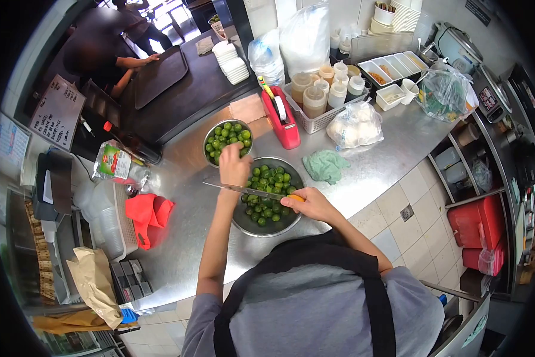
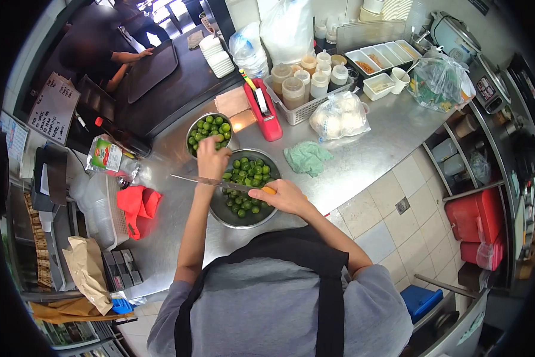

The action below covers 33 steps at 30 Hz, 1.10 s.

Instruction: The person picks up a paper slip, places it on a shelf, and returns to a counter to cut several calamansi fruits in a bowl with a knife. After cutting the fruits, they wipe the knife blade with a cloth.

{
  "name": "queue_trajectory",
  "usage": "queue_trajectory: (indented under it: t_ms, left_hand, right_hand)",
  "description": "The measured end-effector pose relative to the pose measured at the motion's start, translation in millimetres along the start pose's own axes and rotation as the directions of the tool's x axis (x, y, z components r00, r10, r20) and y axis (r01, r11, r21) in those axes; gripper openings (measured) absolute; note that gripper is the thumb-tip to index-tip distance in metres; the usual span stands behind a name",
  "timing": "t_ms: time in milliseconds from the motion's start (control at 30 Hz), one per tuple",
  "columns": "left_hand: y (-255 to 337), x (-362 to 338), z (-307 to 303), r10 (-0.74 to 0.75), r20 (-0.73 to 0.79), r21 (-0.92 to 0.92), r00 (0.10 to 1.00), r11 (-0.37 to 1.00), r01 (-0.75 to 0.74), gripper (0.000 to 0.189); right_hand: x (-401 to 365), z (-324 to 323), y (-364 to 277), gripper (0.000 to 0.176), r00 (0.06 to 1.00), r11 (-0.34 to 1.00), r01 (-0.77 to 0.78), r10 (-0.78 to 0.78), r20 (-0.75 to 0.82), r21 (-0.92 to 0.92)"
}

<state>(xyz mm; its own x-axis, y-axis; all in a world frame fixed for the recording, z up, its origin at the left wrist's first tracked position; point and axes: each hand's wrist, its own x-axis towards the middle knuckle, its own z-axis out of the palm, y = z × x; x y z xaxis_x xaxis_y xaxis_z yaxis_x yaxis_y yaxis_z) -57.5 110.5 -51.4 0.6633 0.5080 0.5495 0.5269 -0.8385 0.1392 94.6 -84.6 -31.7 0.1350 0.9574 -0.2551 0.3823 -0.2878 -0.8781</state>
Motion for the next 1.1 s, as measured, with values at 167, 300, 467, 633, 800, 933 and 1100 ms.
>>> queue_trajectory:
  t_ms: [167, 300, 467, 633, 800, 933, 1100]
  left_hand:
    - [9.8, -11.2, 7.7, 0.04, 0.172, 0.081, 0.984, 0.995, -0.054, 0.02]
    - [9.3, -17.5, 9.7, -0.002, 0.198, 0.069, 0.98, 0.998, -0.012, 0.024]
    - [27.5, -18.6, -40.0, -0.11, 0.027, -0.078, 0.994, 0.991, 0.112, 0.028]
    - [40.4, -55.8, -60.0, -0.52, 0.335, -0.813, 0.786, 0.262, 0.52, 0.032]
    - [71.1, -74.9, -75.4, -0.498, 0.555, -0.83, 0.666, -0.384, 0.404, 0.04]
    - [81.4, -87.8, -70.8, -0.488, 0.596, -0.785, 0.638, -0.522, 0.333, 0.042]
    - [88.1, -92.4, -66.2, -0.537, 0.602, -0.782, 0.591, -0.547, 0.3, 0.04]
  right_hand:
    - [-4.1, -2.3, -4.3, 0.076, 0.999, 1.0, 0.001, -0.001, -0.032, -0.012]
    - [-2.4, 0.9, -2.3, 0.075, 1.0, 1.0, 0.006, -0.006, -0.005, -0.009]
    - [-6.4, -3.4, -11.1, 0.074, 0.997, 0.998, 0.036, -0.04, -0.067, -0.053]
    - [-12.1, -7.4, -27.7, 0.074, 0.979, 0.969, 0.056, -0.101, -0.179, -0.24]
    - [-5.7, 8.0, -22.9, 0.065, 0.93, 0.913, 0.191, -0.286, -0.232, -0.36]
    - [-5.3, 11.6, -25.6, 0.064, 0.906, 0.892, 0.238, -0.346, -0.243, -0.384]
    - [-5.0, 14.6, -27.3, 0.064, 0.88, 0.867, 0.296, -0.411, -0.239, -0.402]
